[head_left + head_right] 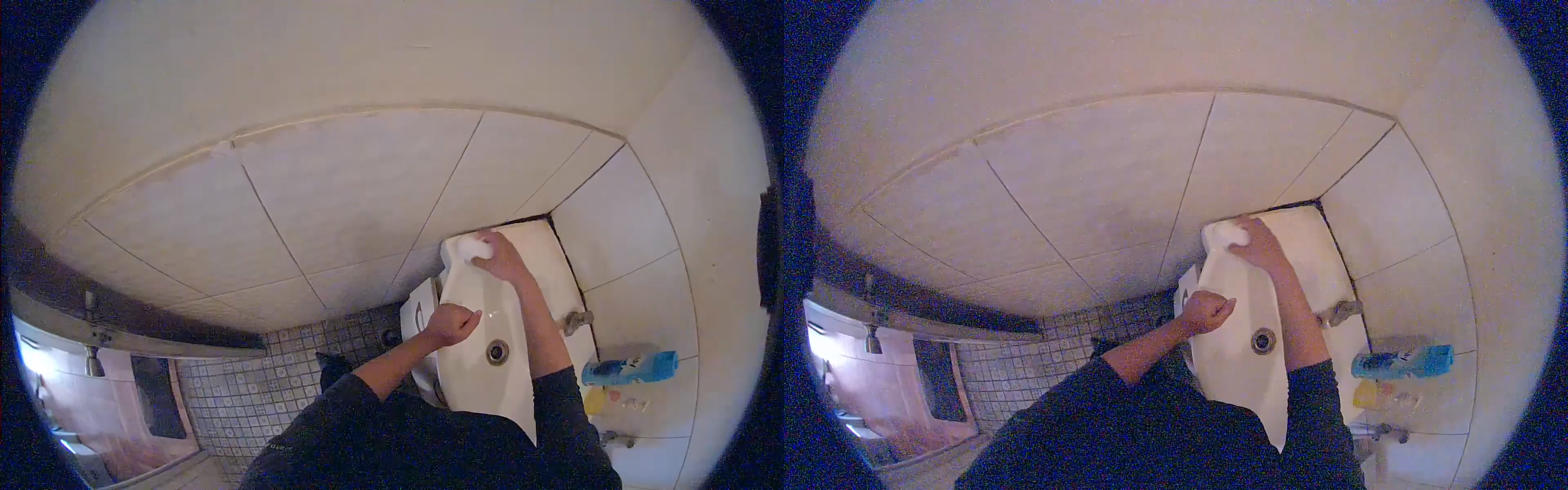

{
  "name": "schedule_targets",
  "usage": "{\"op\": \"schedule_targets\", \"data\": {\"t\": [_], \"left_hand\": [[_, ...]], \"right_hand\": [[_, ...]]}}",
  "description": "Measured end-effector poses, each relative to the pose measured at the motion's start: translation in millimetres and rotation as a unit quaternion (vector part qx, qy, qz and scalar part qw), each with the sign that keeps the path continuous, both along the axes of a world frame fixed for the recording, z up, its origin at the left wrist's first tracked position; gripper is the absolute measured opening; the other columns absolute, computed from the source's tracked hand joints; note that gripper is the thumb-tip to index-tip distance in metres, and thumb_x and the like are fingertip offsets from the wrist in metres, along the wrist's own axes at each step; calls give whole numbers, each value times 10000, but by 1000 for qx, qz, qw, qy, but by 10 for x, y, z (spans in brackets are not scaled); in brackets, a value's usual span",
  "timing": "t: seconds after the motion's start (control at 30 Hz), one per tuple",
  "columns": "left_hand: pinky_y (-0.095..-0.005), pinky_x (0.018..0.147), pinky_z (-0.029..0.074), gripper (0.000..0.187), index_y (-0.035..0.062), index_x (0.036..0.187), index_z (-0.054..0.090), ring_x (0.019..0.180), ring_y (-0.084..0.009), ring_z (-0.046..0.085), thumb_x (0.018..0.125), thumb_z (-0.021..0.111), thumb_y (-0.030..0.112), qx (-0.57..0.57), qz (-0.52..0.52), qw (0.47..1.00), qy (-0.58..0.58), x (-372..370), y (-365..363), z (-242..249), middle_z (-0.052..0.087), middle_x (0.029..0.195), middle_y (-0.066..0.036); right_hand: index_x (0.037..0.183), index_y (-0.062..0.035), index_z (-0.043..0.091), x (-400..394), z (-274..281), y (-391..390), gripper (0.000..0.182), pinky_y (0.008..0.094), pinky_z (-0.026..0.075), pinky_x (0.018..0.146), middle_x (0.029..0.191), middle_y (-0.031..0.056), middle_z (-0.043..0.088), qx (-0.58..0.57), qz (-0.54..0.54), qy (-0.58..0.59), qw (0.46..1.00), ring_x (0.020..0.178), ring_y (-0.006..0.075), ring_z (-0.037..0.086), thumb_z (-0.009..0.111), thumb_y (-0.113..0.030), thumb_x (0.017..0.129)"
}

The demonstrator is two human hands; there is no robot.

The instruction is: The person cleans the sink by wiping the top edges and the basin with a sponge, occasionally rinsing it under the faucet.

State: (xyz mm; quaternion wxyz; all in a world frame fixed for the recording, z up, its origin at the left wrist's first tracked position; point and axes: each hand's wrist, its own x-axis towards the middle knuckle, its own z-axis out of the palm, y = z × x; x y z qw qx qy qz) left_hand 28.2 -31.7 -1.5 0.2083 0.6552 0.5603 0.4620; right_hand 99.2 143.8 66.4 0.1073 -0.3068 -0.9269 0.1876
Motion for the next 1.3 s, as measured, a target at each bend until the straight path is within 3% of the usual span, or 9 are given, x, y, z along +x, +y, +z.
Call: {"op": "schedule_targets", "data": {"t": [0.2,0.43,0.5,0.73,0.8,0.93,1.03,1.2,1.3], "left_hand": [[-458,516,399,483,40,484,485,500,-372,494,854,389,336,-7,1,1000,5,-13,-7,27,501,510,-172],[-453,512,402,458,48,490,487,497,-360,500,848,410,324,9,3,1000,10,-9,-2,-12,507,515,-160],[-454,513,402,458,48,495,490,500,-358,504,847,406,328,7,2,1000,24,-25,19,-29,513,521,-158],[-460,512,401,455,47,511,502,504,-357,507,848,395,333,-27,-9,999,46,-22,6,0,523,533,-154],[-459,508,400,453,47,510,501,502,-355,506,849,396,329,-16,-8,999,36,-35,4,33,523,534,-153],[-457,497,395,442,48,511,496,492,-350,503,850,400,315,-17,-18,999,30,-10,10,-47,520,532,-155],[-451,499,394,433,50,515,491,490,-344,502,851,403,309,16,-13,999,34,-11,28,-98,516,533,-153],[-450,521,399,427,54,522,493,508,-345,507,850,403,312,-30,-8,999,38,-9,-33,3,517,538,-149],[-453,532,402,433,54,521,498,518,-351,511,849,403,321,-25,-7,999,19,-18,-9,20,519,538,-151]], "right_hand": [[1117,-142,502,-85,96,-162,495,410,442,785,1014,157,521,127,-84,-71,986,911,326,539,635,-338,681],[1121,-145,509,-82,251,-284,519,410,462,726,992,147,518,99,-62,-100,988,851,312,558,636,-350,663],[1127,-157,510,-106,227,-373,523,415,464,719,1011,146,509,76,11,-114,990,840,313,558,639,-347,656],[1146,-169,501,-99,129,-348,524,406,473,698,994,147,507,137,-46,-87,986,827,315,560,631,-332,664],[1162,-167,483,-56,140,-413,542,403,478,688,983,156,508,86,15,-92,992,825,323,558,631,-329,666],[1181,-160,456,51,-52,-354,559,416,477,679,973,152,502,108,-129,-29,985,827,325,556,623,-344,681],[1184,-142,448,115,-246,-707,553,422,475,673,960,153,502,85,-46,-13,995,827,329,556,607,-356,700],[1243,-163,386,155,-350,-555,593,423,467,713,1000,181,486,58,-183,78,978,865,352,538,578,-385,728],[1252,-144,370,148,-426,-771,579,423,465,717,1027,202,492,37,-116,1,992,898,356,529,570,-345,747]]}}
